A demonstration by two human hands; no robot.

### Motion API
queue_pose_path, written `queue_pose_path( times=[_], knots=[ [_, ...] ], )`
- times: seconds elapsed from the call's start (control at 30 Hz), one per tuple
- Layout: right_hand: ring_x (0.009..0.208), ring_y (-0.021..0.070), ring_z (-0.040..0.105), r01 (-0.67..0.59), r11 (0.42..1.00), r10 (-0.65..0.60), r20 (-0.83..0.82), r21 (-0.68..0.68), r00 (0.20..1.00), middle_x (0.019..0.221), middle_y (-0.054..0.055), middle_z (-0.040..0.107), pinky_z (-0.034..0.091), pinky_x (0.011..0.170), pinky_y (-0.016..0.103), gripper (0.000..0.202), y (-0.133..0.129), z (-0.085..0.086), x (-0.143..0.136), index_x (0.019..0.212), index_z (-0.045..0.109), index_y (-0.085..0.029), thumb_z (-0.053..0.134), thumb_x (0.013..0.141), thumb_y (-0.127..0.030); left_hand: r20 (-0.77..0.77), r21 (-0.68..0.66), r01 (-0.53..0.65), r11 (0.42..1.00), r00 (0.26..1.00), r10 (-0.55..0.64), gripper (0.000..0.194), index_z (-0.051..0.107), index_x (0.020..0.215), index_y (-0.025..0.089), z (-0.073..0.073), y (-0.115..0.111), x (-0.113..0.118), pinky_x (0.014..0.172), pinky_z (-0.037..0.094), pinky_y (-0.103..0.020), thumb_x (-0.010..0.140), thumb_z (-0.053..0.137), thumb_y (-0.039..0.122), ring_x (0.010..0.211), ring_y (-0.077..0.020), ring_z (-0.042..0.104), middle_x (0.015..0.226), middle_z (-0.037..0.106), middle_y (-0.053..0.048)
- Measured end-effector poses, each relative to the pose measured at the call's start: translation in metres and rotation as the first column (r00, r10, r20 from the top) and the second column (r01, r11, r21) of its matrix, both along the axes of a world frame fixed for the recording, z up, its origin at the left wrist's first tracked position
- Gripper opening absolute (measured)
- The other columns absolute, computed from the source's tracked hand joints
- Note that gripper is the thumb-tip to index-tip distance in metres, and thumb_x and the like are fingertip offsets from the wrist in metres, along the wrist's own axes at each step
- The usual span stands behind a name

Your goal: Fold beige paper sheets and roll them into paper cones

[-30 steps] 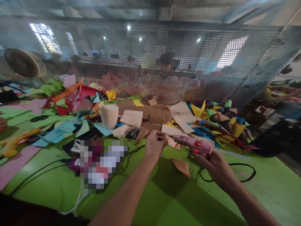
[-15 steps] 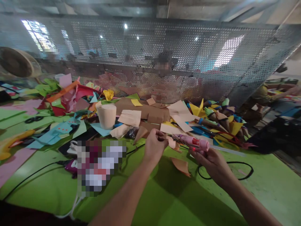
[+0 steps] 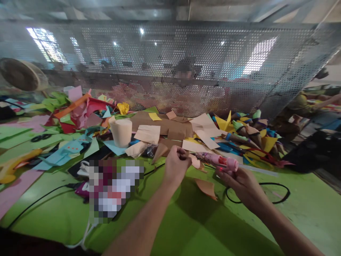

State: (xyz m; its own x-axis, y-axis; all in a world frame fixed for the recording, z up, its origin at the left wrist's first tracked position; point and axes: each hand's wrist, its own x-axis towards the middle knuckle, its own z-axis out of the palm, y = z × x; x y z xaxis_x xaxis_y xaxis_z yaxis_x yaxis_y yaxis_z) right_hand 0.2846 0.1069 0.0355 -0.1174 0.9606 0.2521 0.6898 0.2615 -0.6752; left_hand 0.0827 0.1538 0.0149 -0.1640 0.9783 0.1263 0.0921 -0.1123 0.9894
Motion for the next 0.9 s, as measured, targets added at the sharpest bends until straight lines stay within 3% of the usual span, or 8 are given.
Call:
queue_pose_path(
  times=[0.13, 0.3, 0.6, 0.9],
  knots=[
    [0.061, 0.0212, 0.059, -0.026, 0.999, 0.026, -0.024, 0.018, 0.999, 0.058, 0.002, 0.060, 0.043, 0.050, 0.027, 0.038, 0.0007, -0.0026, -0.0003, 0.083, 0.071, -0.019, 0.055, 0.087, -0.054, -0.019, -0.001, 0.006, 1.000, 1.000, -0.006, 0.025, 0.051, 0.077, 0.021, 0.0001, -0.0008, 0.0002, 0.059, 0.039, -0.023, 0.062, 0.066, 0.008, 0.061, -0.0122, 0.055, 0.065, 0.058, 0.005],
    [0.064, 0.0205, 0.060, -0.014, 1.000, 0.014, 0.019, 0.016, 1.000, 0.072, 0.004, 0.067, 0.045, 0.055, 0.027, 0.041, 0.0021, -0.0037, 0.0004, 0.083, 0.070, -0.017, 0.054, 0.087, -0.054, -0.011, 0.020, -0.003, 1.000, 1.000, 0.004, 0.026, 0.050, 0.076, 0.021, 0.0019, -0.0004, 0.0013, 0.059, 0.040, -0.023, 0.063, 0.066, 0.006, 0.061, -0.0119, 0.056, 0.065, 0.058, 0.005],
    [0.058, 0.0174, 0.053, -0.022, 1.000, 0.022, 0.016, -0.002, 1.000, 0.065, 0.002, 0.062, 0.038, 0.049, 0.026, 0.041, 0.0016, -0.0020, 0.0009, 0.079, 0.067, -0.018, 0.053, 0.088, -0.055, 0.064, 0.009, -0.009, 1.000, 0.998, 0.009, 0.025, 0.049, 0.075, 0.021, 0.0002, 0.0025, 0.0019, 0.057, 0.041, -0.022, 0.065, 0.067, 0.007, 0.059, -0.0113, 0.055, 0.062, 0.055, 0.006],
    [0.059, 0.0183, 0.054, 0.005, 1.000, -0.005, 0.006, -0.015, 1.000, 0.067, 0.003, 0.062, 0.043, 0.054, 0.028, 0.039, 0.0018, -0.0055, 0.0046, 0.079, 0.069, -0.017, 0.054, 0.087, -0.053, 0.015, 0.059, -0.021, 0.998, 1.000, 0.020, 0.024, 0.049, 0.076, 0.020, 0.0010, 0.0025, -0.0009, 0.058, 0.042, -0.021, 0.067, 0.068, 0.010, 0.062, -0.0110, 0.056, 0.067, 0.055, 0.005]
  ],
)
